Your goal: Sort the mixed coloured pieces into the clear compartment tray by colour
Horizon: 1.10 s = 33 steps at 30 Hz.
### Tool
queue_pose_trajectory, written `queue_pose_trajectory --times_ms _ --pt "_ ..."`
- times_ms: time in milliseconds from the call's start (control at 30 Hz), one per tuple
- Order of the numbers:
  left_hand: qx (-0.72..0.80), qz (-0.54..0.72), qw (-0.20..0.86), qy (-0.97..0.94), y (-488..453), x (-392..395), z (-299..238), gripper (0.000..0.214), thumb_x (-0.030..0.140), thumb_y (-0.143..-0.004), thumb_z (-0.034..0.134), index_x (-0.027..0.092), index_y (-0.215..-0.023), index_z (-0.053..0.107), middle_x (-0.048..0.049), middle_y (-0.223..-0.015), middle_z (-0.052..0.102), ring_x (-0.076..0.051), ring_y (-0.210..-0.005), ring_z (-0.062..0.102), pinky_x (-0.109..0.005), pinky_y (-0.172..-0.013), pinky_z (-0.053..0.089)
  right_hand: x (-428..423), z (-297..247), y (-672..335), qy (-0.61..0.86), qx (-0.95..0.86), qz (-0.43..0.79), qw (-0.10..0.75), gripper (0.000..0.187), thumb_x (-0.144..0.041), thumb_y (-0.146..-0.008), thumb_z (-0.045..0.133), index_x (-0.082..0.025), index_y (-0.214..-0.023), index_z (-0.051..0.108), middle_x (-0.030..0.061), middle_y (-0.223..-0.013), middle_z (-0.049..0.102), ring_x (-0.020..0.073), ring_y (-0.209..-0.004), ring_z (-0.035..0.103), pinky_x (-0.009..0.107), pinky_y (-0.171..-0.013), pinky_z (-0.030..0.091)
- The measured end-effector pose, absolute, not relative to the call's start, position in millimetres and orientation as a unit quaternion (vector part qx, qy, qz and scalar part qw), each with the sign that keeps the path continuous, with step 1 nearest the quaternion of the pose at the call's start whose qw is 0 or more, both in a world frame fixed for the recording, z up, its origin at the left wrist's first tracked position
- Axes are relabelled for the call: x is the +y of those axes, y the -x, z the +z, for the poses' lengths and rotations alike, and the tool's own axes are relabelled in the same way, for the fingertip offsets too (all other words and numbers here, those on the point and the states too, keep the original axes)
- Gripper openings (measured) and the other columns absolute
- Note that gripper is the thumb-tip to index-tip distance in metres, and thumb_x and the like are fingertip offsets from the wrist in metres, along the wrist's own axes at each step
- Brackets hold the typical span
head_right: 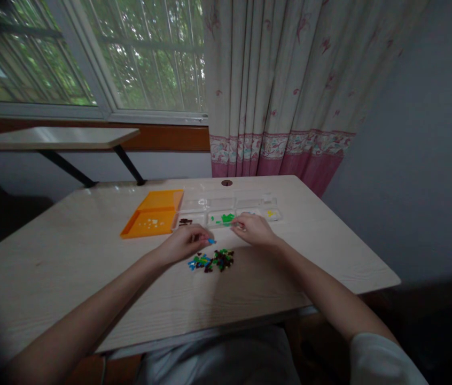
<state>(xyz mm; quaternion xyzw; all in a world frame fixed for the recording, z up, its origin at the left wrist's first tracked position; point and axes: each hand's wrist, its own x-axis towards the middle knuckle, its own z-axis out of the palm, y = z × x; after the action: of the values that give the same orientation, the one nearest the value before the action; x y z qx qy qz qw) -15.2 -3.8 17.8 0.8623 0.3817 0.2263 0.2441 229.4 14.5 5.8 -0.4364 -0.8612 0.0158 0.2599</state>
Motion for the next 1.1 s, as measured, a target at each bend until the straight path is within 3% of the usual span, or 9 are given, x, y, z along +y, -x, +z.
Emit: queue_pose_trajectory --times_ms 167,533,667,900,1100 --pt "0.389 0.284 0.236 -0.844 11 -9 23 0.021 0.033 -0.079 0.054 0.015 -0.084 0.065 -0.0032 -0.074 0.06 -0.011 -0.067 0.05 -0.02 -0.059 0.036 -3 -2 -203 0.378 -0.883 0.026 0.276 0.023 -0.036 -0.074 0.061 -0.022 -0.091 0.065 0.0004 -0.074 0.064 0.0099 -0.064 0.057 0.019 -0.06 0.041" --pt "0.386 0.276 0.267 -0.839 8 -11 23 0.025 0.037 -0.079 0.054 0.015 -0.084 0.064 -0.0018 -0.071 0.058 -0.01 -0.063 0.049 -0.019 -0.056 0.036 -10 -1 -197 0.345 -0.88 0.03 0.324 0.017 -0.034 -0.079 0.056 -0.022 -0.087 0.066 -0.0003 -0.073 0.065 0.0091 -0.066 0.059 0.018 -0.061 0.042" --pt "0.372 0.239 0.279 -0.853 16 -6 27 0.025 0.035 -0.078 0.053 0.014 -0.088 0.062 -0.0018 -0.072 0.059 -0.009 -0.06 0.048 -0.018 -0.054 0.035 -8 -1 -199 0.336 -0.871 0.011 0.358 0.018 -0.034 -0.079 0.055 -0.021 -0.085 0.066 0.0007 -0.073 0.066 0.0093 -0.066 0.059 0.018 -0.062 0.044" --pt "0.316 0.107 0.374 -0.865 35 2 28 0.015 0.022 -0.074 0.053 0.011 -0.079 0.062 -0.0041 -0.073 0.062 -0.01 -0.063 0.052 -0.018 -0.058 0.039 -2 14 -214 0.324 -0.838 -0.037 0.437 0.017 -0.029 -0.079 0.055 -0.018 -0.086 0.066 0.003 -0.072 0.065 0.0093 -0.061 0.057 0.02 -0.06 0.045" --pt "0.306 0.092 0.37 -0.872 35 5 19 0.012 0.017 -0.071 0.053 0.011 -0.076 0.063 -0.0017 -0.067 0.059 -0.009 -0.06 0.049 -0.016 -0.056 0.038 1 21 -222 0.325 -0.821 -0.06 0.465 0.015 -0.025 -0.078 0.056 -0.018 -0.087 0.066 0.0031 -0.072 0.065 0.0099 -0.062 0.057 0.021 -0.06 0.046"
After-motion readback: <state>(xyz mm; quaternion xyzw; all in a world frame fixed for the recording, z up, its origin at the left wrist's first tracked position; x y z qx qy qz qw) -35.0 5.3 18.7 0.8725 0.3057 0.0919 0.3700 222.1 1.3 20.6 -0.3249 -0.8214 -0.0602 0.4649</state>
